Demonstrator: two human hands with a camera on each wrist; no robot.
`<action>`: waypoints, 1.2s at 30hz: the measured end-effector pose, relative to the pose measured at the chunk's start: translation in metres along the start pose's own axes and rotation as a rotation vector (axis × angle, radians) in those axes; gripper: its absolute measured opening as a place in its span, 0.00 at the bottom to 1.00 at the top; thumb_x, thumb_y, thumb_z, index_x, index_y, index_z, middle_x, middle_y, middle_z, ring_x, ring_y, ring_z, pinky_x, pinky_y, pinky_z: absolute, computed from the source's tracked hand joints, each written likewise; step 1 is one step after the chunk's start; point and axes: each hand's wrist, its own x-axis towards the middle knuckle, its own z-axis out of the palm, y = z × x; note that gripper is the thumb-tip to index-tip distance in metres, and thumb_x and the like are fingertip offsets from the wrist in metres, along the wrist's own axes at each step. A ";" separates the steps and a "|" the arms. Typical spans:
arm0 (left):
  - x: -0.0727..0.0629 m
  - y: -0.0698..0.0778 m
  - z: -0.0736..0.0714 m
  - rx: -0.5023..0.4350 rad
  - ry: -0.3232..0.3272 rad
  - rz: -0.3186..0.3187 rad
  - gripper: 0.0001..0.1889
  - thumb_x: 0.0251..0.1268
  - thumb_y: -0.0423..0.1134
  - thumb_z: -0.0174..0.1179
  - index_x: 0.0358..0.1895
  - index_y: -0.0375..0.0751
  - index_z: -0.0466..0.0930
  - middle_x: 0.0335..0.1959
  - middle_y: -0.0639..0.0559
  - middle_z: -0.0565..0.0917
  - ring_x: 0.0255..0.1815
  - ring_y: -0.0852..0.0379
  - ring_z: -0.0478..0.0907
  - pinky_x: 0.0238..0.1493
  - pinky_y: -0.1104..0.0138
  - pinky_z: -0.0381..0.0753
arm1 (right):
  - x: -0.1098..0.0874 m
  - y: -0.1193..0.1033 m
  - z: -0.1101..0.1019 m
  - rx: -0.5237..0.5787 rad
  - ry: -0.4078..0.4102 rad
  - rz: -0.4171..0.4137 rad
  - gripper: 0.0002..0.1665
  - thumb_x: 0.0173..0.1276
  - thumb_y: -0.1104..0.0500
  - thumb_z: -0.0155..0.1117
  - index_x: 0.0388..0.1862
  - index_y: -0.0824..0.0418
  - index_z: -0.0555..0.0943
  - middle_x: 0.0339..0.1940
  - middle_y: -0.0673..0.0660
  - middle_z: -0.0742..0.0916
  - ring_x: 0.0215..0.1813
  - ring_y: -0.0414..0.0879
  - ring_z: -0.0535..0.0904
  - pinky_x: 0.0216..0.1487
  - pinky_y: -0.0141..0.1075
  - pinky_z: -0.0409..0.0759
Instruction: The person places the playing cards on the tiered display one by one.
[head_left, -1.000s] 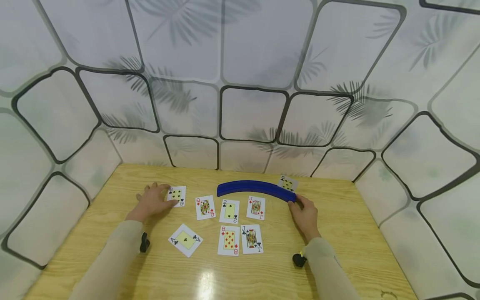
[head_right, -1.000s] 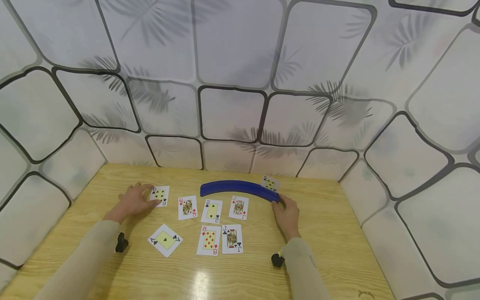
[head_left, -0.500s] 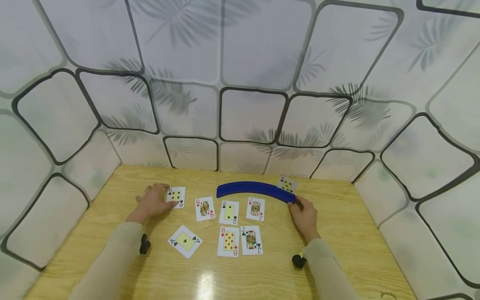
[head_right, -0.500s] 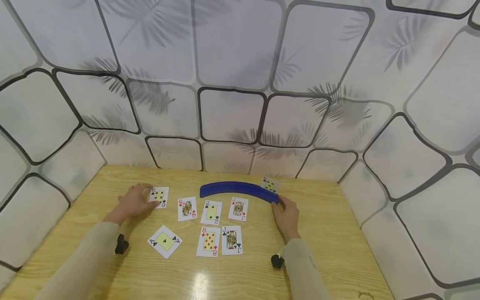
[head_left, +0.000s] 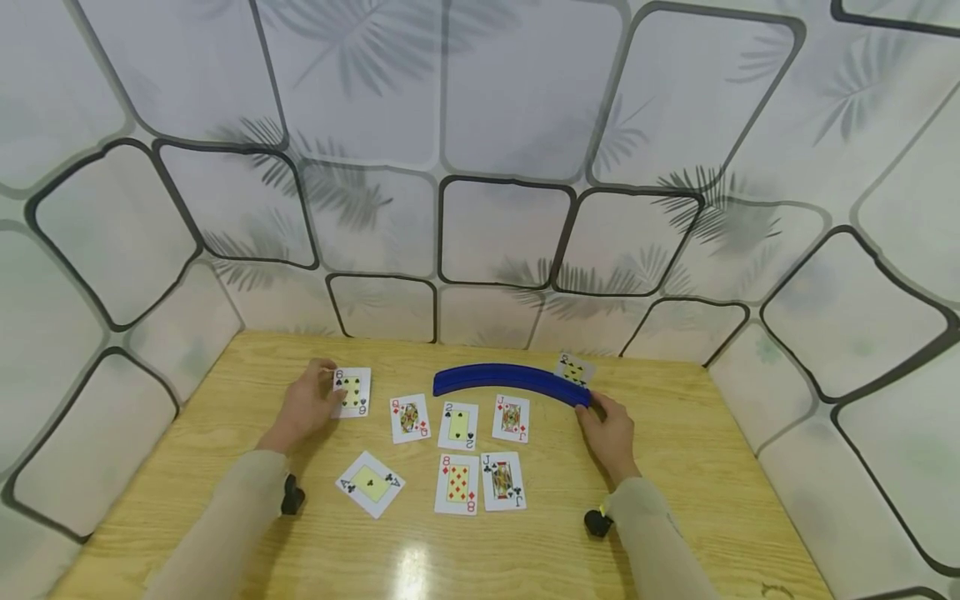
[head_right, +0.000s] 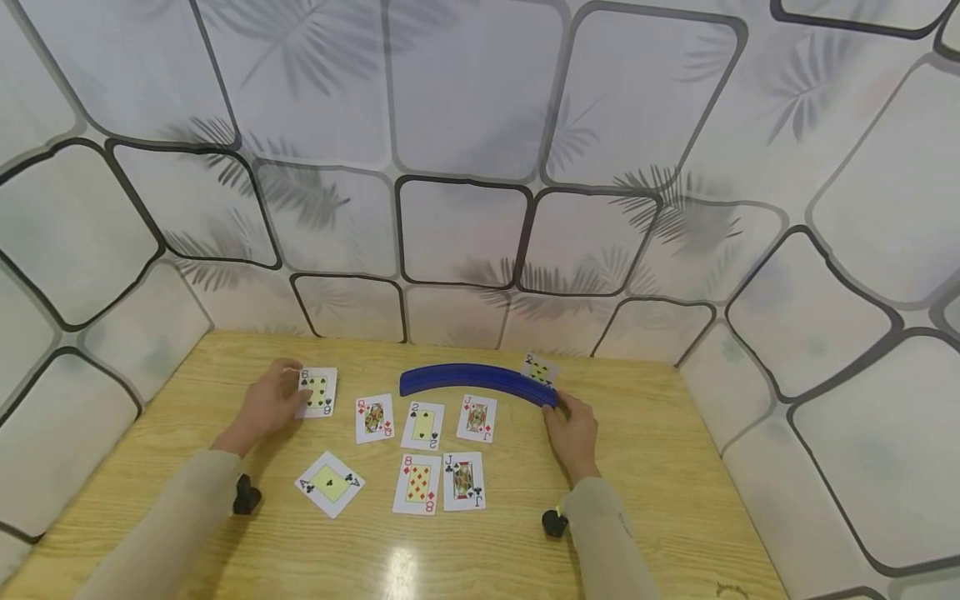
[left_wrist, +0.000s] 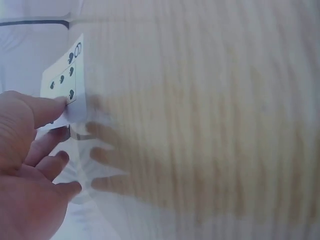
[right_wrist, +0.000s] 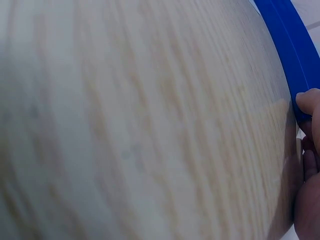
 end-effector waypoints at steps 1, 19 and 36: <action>0.000 0.001 0.000 -0.027 0.012 -0.006 0.24 0.77 0.33 0.60 0.69 0.31 0.63 0.69 0.22 0.75 0.73 0.25 0.71 0.73 0.36 0.71 | 0.000 0.000 0.000 0.002 -0.002 0.002 0.30 0.79 0.55 0.65 0.74 0.68 0.75 0.73 0.71 0.79 0.77 0.66 0.70 0.81 0.59 0.65; 0.001 0.014 -0.012 -0.400 0.060 -0.091 0.22 0.78 0.32 0.60 0.70 0.29 0.71 0.61 0.26 0.82 0.53 0.53 0.86 0.48 0.69 0.90 | -0.001 -0.001 -0.001 0.007 -0.003 0.011 0.31 0.79 0.55 0.64 0.74 0.69 0.75 0.73 0.71 0.79 0.77 0.67 0.70 0.81 0.60 0.65; 0.007 0.055 -0.001 -0.480 0.079 0.029 0.19 0.77 0.31 0.62 0.64 0.22 0.77 0.57 0.23 0.84 0.53 0.36 0.89 0.52 0.57 0.91 | 0.000 0.000 -0.001 0.008 0.012 -0.008 0.30 0.77 0.55 0.66 0.72 0.69 0.76 0.71 0.71 0.80 0.76 0.67 0.71 0.80 0.60 0.66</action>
